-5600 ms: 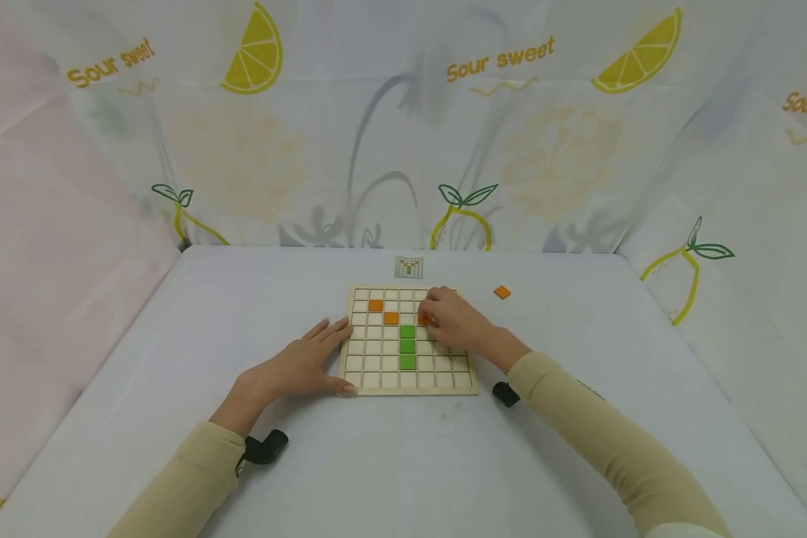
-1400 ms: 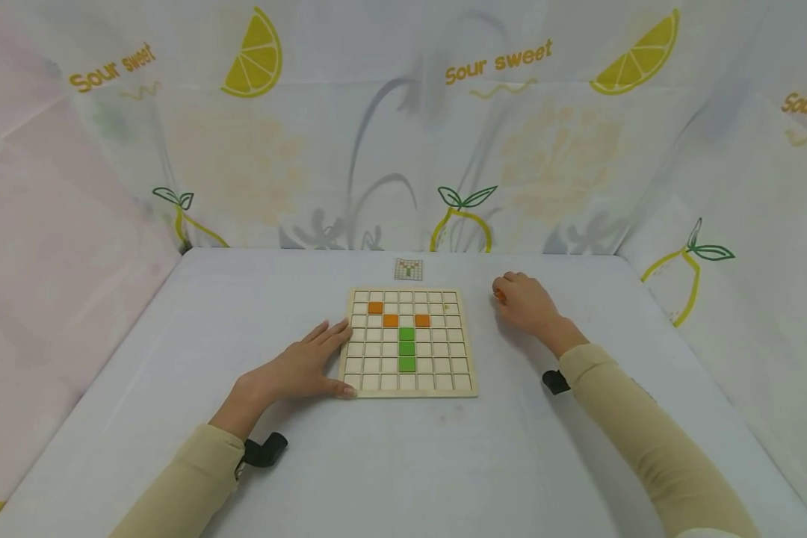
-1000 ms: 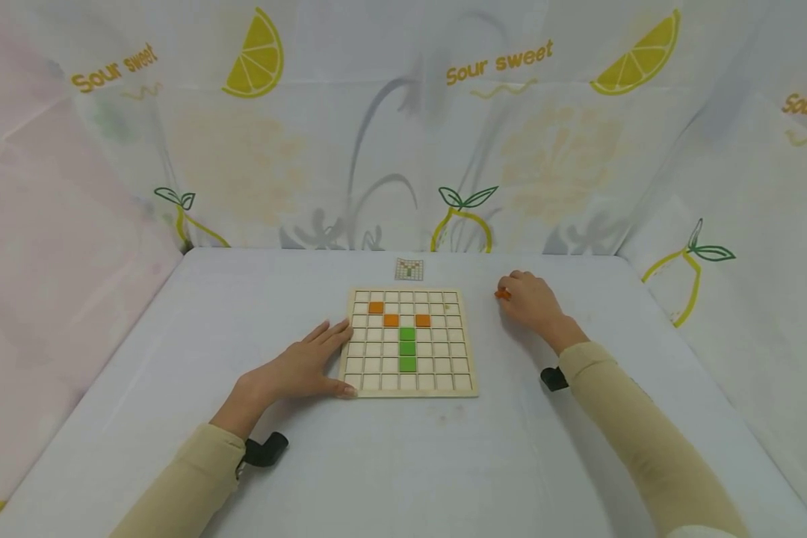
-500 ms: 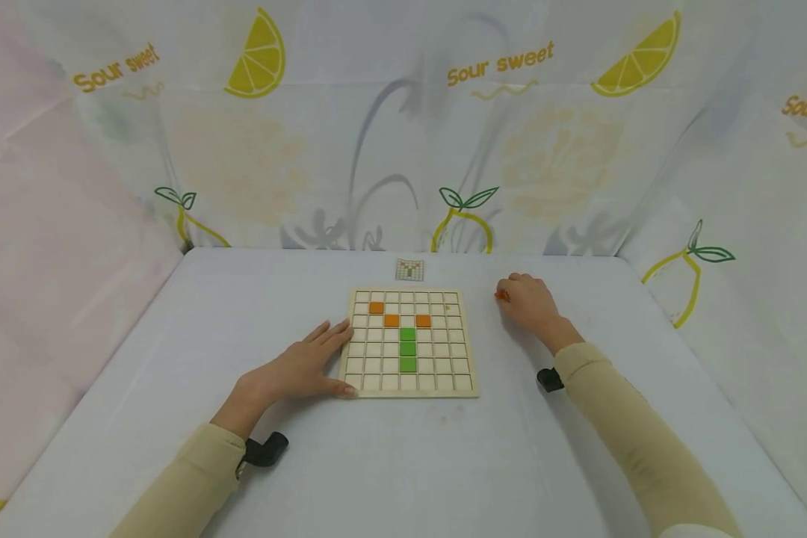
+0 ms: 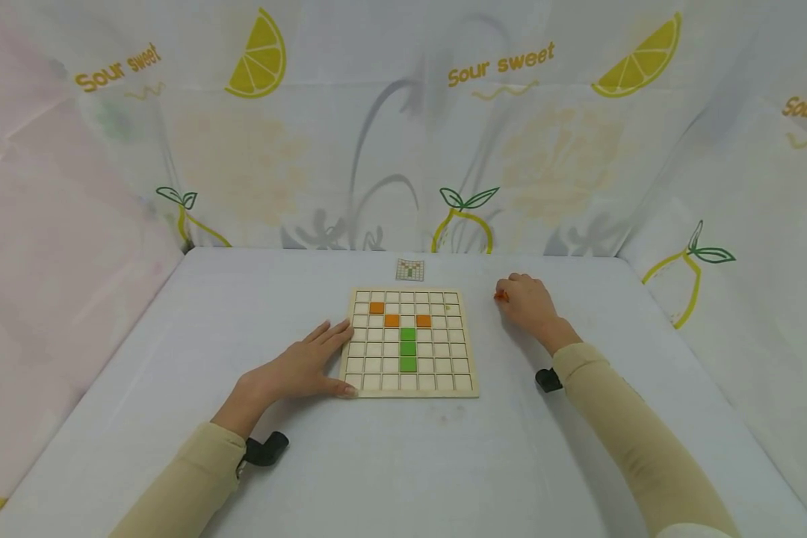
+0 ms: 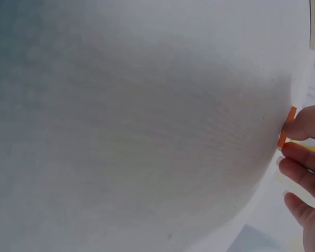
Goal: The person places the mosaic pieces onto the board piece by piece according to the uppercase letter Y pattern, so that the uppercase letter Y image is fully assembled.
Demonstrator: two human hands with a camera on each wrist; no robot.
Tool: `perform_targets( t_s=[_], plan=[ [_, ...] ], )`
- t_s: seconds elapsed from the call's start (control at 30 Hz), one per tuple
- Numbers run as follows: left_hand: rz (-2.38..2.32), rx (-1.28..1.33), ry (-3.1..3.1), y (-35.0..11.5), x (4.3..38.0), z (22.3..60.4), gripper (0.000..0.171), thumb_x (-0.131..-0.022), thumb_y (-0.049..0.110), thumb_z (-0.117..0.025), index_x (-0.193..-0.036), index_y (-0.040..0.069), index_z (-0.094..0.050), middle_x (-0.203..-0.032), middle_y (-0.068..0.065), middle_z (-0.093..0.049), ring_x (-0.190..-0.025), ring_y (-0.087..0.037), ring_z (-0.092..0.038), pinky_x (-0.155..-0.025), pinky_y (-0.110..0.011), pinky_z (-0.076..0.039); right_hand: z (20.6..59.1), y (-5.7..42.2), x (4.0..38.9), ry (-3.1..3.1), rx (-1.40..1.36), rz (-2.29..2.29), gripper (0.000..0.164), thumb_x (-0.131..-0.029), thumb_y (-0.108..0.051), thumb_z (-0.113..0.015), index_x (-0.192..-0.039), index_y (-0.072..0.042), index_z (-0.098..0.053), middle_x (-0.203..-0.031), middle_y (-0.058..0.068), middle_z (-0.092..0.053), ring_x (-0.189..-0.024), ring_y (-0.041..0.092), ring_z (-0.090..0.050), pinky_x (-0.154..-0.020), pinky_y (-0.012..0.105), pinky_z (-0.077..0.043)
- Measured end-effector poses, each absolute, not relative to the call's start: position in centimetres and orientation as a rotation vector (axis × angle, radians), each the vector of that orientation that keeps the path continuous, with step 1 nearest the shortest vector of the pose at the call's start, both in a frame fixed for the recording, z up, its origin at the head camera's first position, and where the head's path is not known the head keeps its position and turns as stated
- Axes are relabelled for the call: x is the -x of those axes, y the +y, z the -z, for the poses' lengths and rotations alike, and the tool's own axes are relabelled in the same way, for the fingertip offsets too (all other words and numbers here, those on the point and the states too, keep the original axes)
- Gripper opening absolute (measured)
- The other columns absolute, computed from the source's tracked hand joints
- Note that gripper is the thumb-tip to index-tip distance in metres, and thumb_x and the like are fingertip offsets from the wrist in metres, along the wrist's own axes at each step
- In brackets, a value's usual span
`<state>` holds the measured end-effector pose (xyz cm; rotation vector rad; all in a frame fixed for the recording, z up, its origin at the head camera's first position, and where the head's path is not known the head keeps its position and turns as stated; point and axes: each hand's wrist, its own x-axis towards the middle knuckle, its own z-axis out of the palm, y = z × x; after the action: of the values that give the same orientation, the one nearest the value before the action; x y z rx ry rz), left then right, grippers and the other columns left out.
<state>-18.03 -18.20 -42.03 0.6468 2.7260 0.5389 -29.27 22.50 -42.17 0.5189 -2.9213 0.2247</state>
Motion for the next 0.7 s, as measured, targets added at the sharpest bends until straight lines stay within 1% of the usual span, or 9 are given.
perform_targets(
  t_s=[0.33,0.53,0.7],
  plan=[
    [-0.53,-0.646,2.726,-18.21,18.09,42.11,0.109,-0.079,0.062,-0.073,-0.159,0.01,-0.021,-0.169,-0.006,-0.014,-0.155,-0.039,-0.008,-0.117,-0.067,-0.024,42.09,22.41,29.12,-2.923,-0.536,-0.235,0.009,-0.089,-0.006,-0.067,-0.098,-0.004,-0.07,-0.089,0.014,-0.065,-0.083,0.031,-0.056,-0.075,0.045,-0.049],
    [-0.526,-0.65,2.727,-18.2,18.13,42.08,0.108,-0.08,0.061,-0.073,-0.159,0.01,-0.021,-0.169,-0.007,-0.014,-0.155,-0.04,-0.008,-0.117,-0.067,-0.024,42.23,22.32,29.14,-2.926,-0.551,-0.235,0.01,-0.089,-0.006,-0.065,-0.098,-0.004,-0.07,-0.089,0.013,-0.063,-0.082,0.03,-0.055,-0.073,0.043,-0.048],
    [-0.526,-0.647,2.729,-18.23,18.11,42.04,0.108,-0.079,0.061,-0.073,-0.159,0.01,-0.021,-0.169,-0.007,-0.014,-0.155,-0.04,-0.008,-0.116,-0.067,-0.024,42.37,22.1,29.11,-2.921,-0.585,-0.248,0.01,-0.088,-0.008,-0.067,-0.097,-0.004,-0.071,-0.088,0.012,-0.063,-0.082,0.03,-0.056,-0.073,0.043,-0.048]
  ],
)
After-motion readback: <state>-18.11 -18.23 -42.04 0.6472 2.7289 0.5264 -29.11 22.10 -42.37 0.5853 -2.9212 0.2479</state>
